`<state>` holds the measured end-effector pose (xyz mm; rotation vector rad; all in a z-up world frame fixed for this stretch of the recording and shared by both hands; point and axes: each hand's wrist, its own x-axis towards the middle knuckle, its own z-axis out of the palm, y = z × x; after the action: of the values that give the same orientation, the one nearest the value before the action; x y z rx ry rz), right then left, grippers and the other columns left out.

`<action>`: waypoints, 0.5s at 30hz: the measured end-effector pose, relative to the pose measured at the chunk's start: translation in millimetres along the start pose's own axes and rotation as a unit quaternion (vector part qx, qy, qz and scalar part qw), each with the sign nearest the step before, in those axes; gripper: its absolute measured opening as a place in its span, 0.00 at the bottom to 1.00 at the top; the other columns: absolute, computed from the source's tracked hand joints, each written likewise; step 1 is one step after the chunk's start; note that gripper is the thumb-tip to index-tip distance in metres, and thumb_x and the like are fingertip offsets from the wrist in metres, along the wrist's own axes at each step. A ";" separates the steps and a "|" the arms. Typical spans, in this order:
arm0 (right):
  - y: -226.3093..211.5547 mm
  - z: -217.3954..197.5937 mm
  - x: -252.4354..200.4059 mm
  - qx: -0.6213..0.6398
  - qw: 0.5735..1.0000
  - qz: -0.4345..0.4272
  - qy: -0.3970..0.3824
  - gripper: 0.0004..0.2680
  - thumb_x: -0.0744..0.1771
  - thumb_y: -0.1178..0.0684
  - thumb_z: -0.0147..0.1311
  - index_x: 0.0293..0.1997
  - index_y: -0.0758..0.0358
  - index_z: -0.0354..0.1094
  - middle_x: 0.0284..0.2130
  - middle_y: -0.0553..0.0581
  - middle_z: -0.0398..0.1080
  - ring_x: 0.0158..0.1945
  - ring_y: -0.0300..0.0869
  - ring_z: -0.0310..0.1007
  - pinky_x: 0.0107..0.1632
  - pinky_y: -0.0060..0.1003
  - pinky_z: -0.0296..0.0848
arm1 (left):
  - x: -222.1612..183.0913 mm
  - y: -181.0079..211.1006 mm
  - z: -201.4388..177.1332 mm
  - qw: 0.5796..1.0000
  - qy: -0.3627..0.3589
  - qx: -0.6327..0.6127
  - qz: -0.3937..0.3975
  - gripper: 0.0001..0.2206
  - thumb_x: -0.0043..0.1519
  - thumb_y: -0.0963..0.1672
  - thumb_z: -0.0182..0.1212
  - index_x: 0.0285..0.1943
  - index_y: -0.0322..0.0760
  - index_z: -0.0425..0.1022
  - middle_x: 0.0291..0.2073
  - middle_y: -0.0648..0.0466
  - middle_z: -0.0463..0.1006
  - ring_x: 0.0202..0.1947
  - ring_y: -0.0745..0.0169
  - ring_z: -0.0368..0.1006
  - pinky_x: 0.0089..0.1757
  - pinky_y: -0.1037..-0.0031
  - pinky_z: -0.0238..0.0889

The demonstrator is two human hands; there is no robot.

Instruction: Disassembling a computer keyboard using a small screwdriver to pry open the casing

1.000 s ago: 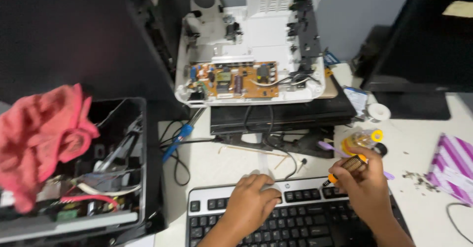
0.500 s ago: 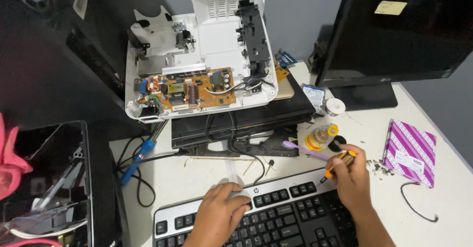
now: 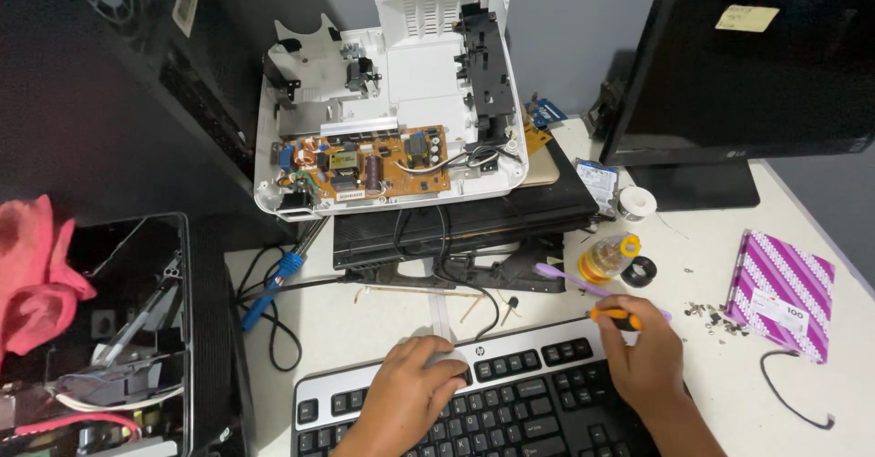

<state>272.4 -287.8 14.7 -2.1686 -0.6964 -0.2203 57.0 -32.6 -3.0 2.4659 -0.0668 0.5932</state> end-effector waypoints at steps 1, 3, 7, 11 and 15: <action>-2.6 -0.1 -1.1 0.000 1.000 0.001 0.000 0.07 0.66 0.54 0.54 0.44 0.60 0.75 0.43 0.53 0.79 0.50 0.44 0.78 0.56 0.39 0.71 | 0.2 0.5 -0.5 1.000 -0.001 0.000 0.000 0.06 0.64 0.44 0.65 0.46 0.41 0.82 0.46 0.49 0.74 0.47 0.47 0.72 0.45 0.57 0.67; -7.7 -0.2 -2.2 0.083 0.996 -0.022 -0.002 0.08 0.67 0.56 0.53 0.48 0.67 0.69 0.40 0.58 0.81 0.43 0.45 0.83 0.50 0.38 0.78 | 0.8 1.7 -1.5 1.000 -0.010 -0.009 -0.017 0.07 0.64 0.45 0.65 0.47 0.41 0.83 0.47 0.50 0.75 0.49 0.46 0.72 0.47 0.56 0.67; -20.1 -2.8 -0.8 0.105 0.994 0.029 -0.006 0.07 0.67 0.54 0.52 0.45 0.63 0.72 0.40 0.54 0.80 0.44 0.42 0.81 0.51 0.35 0.75 | 4.5 6.2 -4.0 0.999 -0.027 -0.005 -0.025 0.08 0.65 0.46 0.64 0.48 0.40 0.81 0.47 0.50 0.74 0.50 0.46 0.72 0.48 0.55 0.66; -26.0 -5.2 0.9 0.195 0.980 0.014 0.038 0.12 0.68 0.61 0.51 0.56 0.68 0.54 0.40 0.66 0.77 0.47 0.48 0.81 0.49 0.38 0.79 | 16.6 15.2 1.4 0.998 -0.043 0.036 -0.035 0.13 0.62 0.49 0.67 0.49 0.40 0.81 0.49 0.48 0.74 0.53 0.43 0.69 0.52 0.51 0.62; -38.0 -10.5 3.6 0.223 0.968 0.104 0.041 0.11 0.67 0.61 0.55 0.51 0.66 0.56 0.38 0.63 0.79 0.39 0.46 0.81 0.44 0.36 0.77 | 25.9 26.0 10.0 0.989 -0.094 0.113 -0.023 0.20 0.62 0.50 0.66 0.58 0.37 0.78 0.60 0.42 0.73 0.60 0.38 0.64 0.57 0.49 0.56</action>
<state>255.3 -275.2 48.1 -1.7712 -0.4175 -0.0353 79.6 -57.3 14.9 2.7304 -0.0182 0.3646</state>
